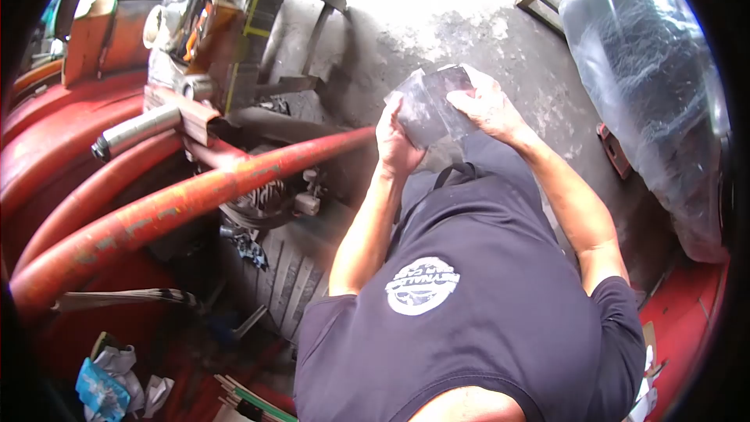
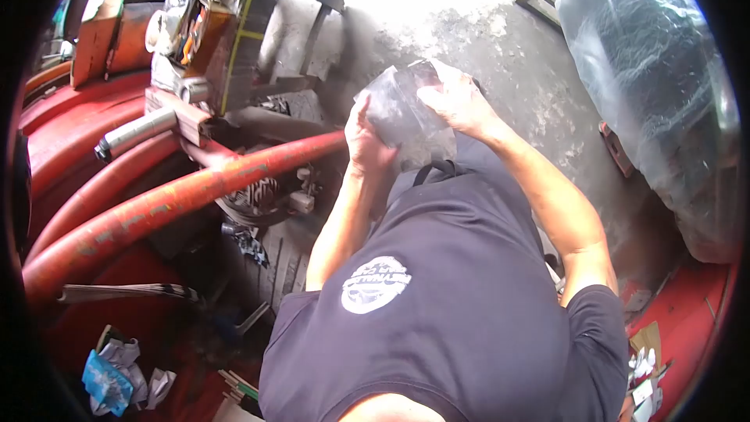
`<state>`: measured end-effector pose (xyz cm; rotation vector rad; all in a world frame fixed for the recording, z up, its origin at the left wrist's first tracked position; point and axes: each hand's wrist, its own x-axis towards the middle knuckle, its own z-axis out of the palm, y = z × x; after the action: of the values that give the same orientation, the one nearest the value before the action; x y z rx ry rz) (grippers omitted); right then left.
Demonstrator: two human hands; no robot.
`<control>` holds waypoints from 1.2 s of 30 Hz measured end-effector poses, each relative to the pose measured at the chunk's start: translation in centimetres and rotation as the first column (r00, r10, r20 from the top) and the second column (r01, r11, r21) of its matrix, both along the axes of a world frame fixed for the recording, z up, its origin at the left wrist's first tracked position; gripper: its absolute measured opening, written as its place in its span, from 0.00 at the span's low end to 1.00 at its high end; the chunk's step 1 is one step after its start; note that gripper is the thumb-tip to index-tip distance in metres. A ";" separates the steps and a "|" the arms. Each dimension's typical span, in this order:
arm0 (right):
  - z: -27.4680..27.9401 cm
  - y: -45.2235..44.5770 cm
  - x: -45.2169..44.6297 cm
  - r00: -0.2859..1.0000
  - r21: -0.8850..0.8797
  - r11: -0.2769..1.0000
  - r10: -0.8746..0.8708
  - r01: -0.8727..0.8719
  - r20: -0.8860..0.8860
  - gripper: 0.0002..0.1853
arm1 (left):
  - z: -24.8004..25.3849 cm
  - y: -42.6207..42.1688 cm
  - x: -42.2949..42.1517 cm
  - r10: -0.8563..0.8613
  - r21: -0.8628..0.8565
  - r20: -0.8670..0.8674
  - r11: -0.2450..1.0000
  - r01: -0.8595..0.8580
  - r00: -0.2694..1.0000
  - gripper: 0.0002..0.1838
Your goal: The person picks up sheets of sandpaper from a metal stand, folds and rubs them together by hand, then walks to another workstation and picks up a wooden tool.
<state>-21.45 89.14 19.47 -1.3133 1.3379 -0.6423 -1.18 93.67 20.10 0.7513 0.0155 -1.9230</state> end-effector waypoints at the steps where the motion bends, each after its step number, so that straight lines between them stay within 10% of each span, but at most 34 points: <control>1: 0.7 -2.0 -1.3 0.997 0.010 0.999 0.042 -0.042 0.059 0.32 | 1.5 -1.9 -1.1 0.018 -0.004 -0.116 1.000 -0.019 0.993 0.30; 2: 1.5 -3.8 -2.5 0.990 0.017 0.996 0.088 -0.091 0.112 0.38 | 1.7 -3.7 -2.0 -0.004 -0.040 -0.099 0.999 0.000 0.995 0.42; 6: 4.8 -8.9 -4.4 0.995 0.075 0.993 0.083 -0.087 0.058 0.32 | 3.8 -9.9 -5.7 -0.029 -0.042 0.113 0.999 0.034 0.993 0.44; 10: 4.8 -11.4 -3.2 0.990 -0.246 0.959 0.140 -0.141 -0.022 0.24 | 3.6 -13.6 -7.7 0.031 0.085 0.454 0.993 -0.078 0.890 0.44; 14: 5.7 -15.2 -2.8 0.979 -0.102 0.983 0.166 -0.154 0.121 0.22 | 6.8 -17.8 -8.0 -0.053 0.240 0.539 0.966 -0.093 0.841 0.45; 16: 6.5 -17.4 -2.9 0.979 -0.084 0.986 0.155 -0.145 0.129 0.21 | 3.8 -20.1 -6.6 -0.097 -0.048 0.253 0.992 0.113 0.963 0.46; 20: 7.0 -22.8 -3.1 0.970 -0.162 0.983 0.124 -0.090 0.210 0.20 | 4.0 -25.0 -6.9 -0.050 -0.161 0.306 0.982 0.103 0.951 0.46; 27: 5.5 -34.5 0.0 0.996 -0.296 0.955 -0.019 -0.008 -0.090 0.16 | -1.8 -37.2 -2.8 -0.163 0.006 0.576 0.981 0.195 0.801 0.51; 29: 7.4 -37.0 2.8 0.993 -0.410 0.908 -0.116 0.091 -0.036 0.17 | 6.5 -40.5 -2.1 -0.310 0.276 0.478 0.941 0.194 0.822 0.50; 31: 8.1 -40.1 4.6 1.000 -0.122 0.992 -0.017 0.016 -0.006 0.18 | 8.9 -43.6 -0.4 -0.315 0.275 0.537 0.942 0.191 0.783 0.49; 36: 8.3 -46.4 7.2 0.998 -0.209 0.978 0.022 -0.010 0.057 0.20 | 2.3 -50.5 3.0 -0.253 -0.194 0.307 0.927 0.321 0.917 0.47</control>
<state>-14.29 42.76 27.78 -1.4597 1.2356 -0.8219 1.84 43.20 22.36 0.8881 -0.5220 -2.0311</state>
